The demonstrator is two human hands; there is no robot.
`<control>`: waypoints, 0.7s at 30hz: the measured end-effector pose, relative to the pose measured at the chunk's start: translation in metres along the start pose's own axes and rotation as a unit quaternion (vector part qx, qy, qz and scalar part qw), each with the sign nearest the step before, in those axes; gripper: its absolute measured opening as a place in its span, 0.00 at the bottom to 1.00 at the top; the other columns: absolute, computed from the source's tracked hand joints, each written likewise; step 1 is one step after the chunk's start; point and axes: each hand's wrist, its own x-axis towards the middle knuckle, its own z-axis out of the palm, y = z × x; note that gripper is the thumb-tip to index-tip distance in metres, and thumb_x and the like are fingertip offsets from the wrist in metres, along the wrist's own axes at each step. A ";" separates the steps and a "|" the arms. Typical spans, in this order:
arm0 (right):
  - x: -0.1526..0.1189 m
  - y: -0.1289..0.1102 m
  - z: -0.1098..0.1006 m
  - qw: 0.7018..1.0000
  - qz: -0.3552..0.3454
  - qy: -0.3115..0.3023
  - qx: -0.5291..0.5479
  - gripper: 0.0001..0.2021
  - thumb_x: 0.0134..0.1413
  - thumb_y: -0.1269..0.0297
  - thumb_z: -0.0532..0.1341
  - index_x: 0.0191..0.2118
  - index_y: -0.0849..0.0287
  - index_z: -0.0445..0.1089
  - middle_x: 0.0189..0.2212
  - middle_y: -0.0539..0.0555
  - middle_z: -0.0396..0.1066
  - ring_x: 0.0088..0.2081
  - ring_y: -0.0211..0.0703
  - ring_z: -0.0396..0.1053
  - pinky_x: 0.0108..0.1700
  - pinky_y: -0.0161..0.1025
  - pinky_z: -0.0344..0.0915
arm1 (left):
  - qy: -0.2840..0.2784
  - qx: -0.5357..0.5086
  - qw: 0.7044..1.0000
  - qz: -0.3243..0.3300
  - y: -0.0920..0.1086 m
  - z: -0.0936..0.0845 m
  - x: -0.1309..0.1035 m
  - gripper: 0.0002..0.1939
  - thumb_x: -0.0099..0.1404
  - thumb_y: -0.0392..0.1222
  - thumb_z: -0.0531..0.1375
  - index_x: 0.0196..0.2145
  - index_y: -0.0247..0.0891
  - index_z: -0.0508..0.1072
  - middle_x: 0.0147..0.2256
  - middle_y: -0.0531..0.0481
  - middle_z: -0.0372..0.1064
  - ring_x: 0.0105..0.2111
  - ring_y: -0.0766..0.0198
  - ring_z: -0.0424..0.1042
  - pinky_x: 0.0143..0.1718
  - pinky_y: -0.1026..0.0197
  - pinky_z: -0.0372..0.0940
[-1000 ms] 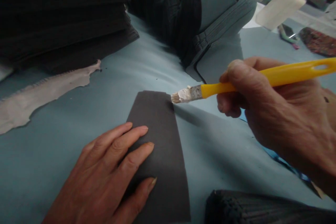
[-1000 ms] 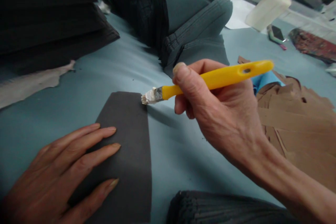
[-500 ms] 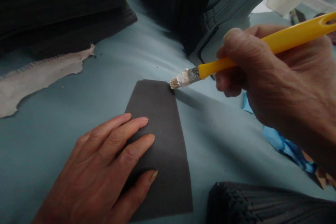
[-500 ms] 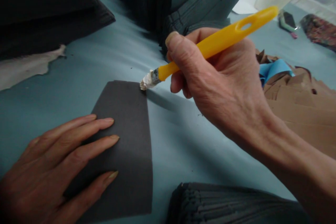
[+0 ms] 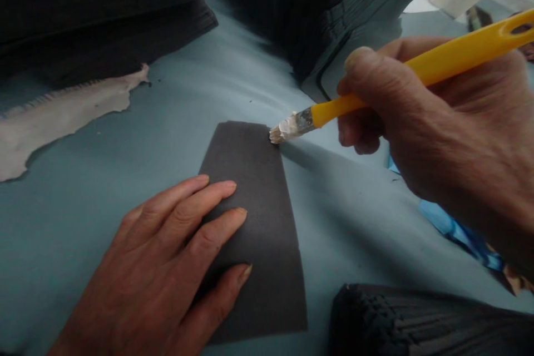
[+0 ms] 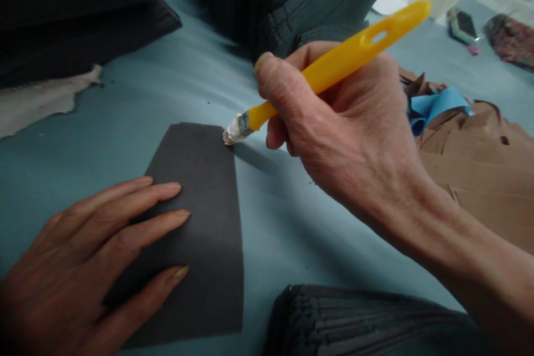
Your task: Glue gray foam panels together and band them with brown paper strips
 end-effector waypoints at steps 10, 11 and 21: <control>-0.008 -0.014 0.007 0.992 0.088 0.082 -0.032 0.26 0.68 0.69 0.67 0.16 0.54 0.69 0.12 0.44 0.64 0.14 0.28 0.56 0.16 0.33 0.54 | -0.003 0.006 1.000 -0.006 0.003 0.000 0.003 0.15 0.76 0.42 0.56 0.58 0.40 0.70 0.65 0.43 0.66 0.70 0.49 0.59 0.68 0.47 0.53; -0.008 -0.014 0.006 0.992 0.088 0.084 -0.033 0.25 0.68 0.69 0.67 0.16 0.54 0.69 0.12 0.43 0.64 0.14 0.28 0.58 0.16 0.32 0.54 | -0.003 0.007 1.000 -0.005 0.003 0.000 0.003 0.15 0.76 0.42 0.56 0.58 0.40 0.70 0.65 0.43 0.66 0.69 0.49 0.59 0.68 0.47 0.53; 0.001 -0.016 0.015 0.992 0.075 0.099 -0.023 0.23 0.70 0.70 0.66 0.20 0.54 0.68 0.14 0.43 0.66 0.15 0.28 0.60 0.17 0.32 0.55 | -0.005 0.009 1.000 -0.003 0.002 -0.001 0.002 0.15 0.76 0.41 0.56 0.58 0.40 0.70 0.65 0.43 0.67 0.69 0.49 0.60 0.68 0.47 0.54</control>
